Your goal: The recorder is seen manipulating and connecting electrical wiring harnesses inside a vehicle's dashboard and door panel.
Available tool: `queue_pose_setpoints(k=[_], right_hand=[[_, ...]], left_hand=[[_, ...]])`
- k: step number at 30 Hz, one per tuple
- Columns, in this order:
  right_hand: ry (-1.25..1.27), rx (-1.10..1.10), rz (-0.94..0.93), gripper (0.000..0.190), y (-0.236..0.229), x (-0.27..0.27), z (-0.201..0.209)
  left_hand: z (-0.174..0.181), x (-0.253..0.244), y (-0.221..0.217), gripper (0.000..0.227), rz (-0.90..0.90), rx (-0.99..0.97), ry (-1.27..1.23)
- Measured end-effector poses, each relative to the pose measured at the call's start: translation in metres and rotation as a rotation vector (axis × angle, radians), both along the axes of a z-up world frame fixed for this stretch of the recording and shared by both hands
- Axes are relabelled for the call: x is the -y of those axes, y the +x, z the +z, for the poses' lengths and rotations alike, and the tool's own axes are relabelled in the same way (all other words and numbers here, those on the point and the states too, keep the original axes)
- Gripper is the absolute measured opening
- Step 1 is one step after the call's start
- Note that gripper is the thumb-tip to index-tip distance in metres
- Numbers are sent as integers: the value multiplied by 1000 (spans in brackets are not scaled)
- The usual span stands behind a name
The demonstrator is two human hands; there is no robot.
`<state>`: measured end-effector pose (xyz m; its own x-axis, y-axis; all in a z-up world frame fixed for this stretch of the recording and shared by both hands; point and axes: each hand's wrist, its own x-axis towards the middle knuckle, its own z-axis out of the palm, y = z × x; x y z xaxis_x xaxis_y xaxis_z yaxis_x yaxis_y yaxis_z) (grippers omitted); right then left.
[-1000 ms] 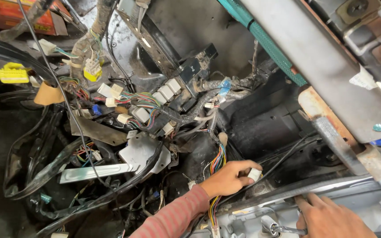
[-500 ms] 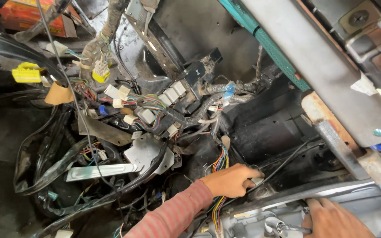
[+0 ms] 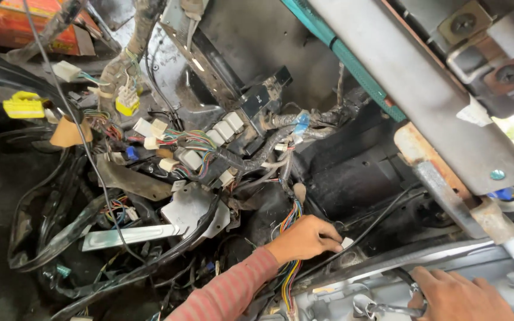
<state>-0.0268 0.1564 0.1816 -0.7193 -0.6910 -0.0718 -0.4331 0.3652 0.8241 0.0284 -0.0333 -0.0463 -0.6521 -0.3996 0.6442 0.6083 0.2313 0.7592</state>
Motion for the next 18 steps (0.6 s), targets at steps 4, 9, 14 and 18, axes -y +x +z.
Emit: queue_pose_setpoints(k=[4,9,14,18], right_hand=[[68,-69,-25,66,1,-5,4],[31,-172,-130,48,-2,-14,13],[-25,26,365,53,-30,-38,16],[37,-132,141,37,-21,-53,-2]], left_hand=[[-9,-15,-9,27,32,-47,-24],[-12,-30,-20,38,66,-182,-86],[-10,-31,-5,38,-28,39,132],[-10,-26,-8,36,-52,-44,121]])
